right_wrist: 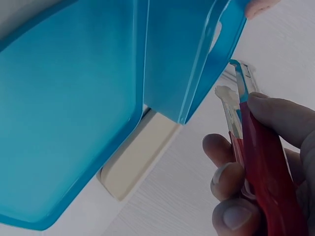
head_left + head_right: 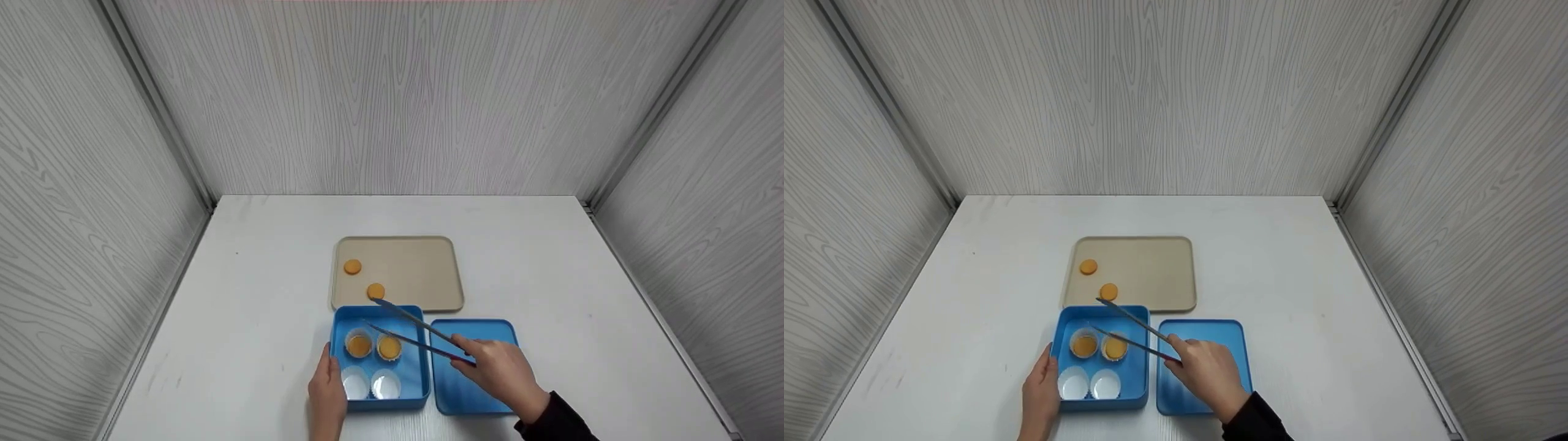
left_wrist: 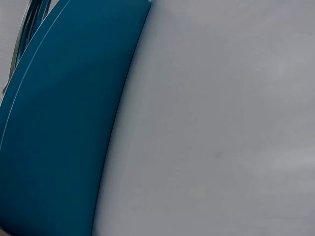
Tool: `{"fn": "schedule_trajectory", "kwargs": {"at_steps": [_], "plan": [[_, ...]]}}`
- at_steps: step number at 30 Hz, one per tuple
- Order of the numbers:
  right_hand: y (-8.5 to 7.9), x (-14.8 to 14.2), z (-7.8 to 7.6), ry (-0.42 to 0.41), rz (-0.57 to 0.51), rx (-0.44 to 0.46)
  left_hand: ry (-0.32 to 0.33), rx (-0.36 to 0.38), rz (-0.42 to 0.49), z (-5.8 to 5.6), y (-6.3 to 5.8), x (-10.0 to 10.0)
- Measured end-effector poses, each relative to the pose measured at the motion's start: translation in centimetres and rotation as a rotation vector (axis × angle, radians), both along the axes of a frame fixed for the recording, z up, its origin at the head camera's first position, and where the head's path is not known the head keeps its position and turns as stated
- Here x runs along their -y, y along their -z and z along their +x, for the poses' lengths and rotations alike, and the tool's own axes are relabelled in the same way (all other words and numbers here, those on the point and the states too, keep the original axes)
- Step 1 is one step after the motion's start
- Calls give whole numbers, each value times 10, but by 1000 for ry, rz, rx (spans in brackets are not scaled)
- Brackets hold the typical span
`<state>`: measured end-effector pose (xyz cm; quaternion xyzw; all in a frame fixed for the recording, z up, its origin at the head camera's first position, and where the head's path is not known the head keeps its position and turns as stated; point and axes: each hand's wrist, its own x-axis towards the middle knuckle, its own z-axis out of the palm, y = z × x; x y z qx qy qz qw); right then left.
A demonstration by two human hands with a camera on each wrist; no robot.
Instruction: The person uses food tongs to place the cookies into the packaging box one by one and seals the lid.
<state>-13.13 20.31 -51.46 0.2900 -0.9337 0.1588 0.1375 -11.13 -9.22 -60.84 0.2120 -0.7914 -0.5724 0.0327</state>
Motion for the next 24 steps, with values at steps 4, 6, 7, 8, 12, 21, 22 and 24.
{"fn": "schedule_trajectory", "kwargs": {"at_steps": [4,6,7,8,12,21,22,24], "plan": [[-4,-1,-7,39,7,-6,2,2,-9,1,-2,0],[-6,-1,-10,55,12,1,3,1,-15,1,-2,0],[-7,-1,-12,62,17,1,3,4,-16,1,-2,0],[-7,-1,-14,67,18,3,4,7,-16,1,-2,0],[-10,0,-21,82,32,-14,-6,-16,-3,1,-1,-1],[-19,3,-39,72,65,-25,-20,-29,6,-1,-1,0],[-20,3,-42,74,71,-22,-19,-25,7,-1,-2,0],[-23,4,-47,85,81,-1,-19,-22,7,-1,-2,0]]}}
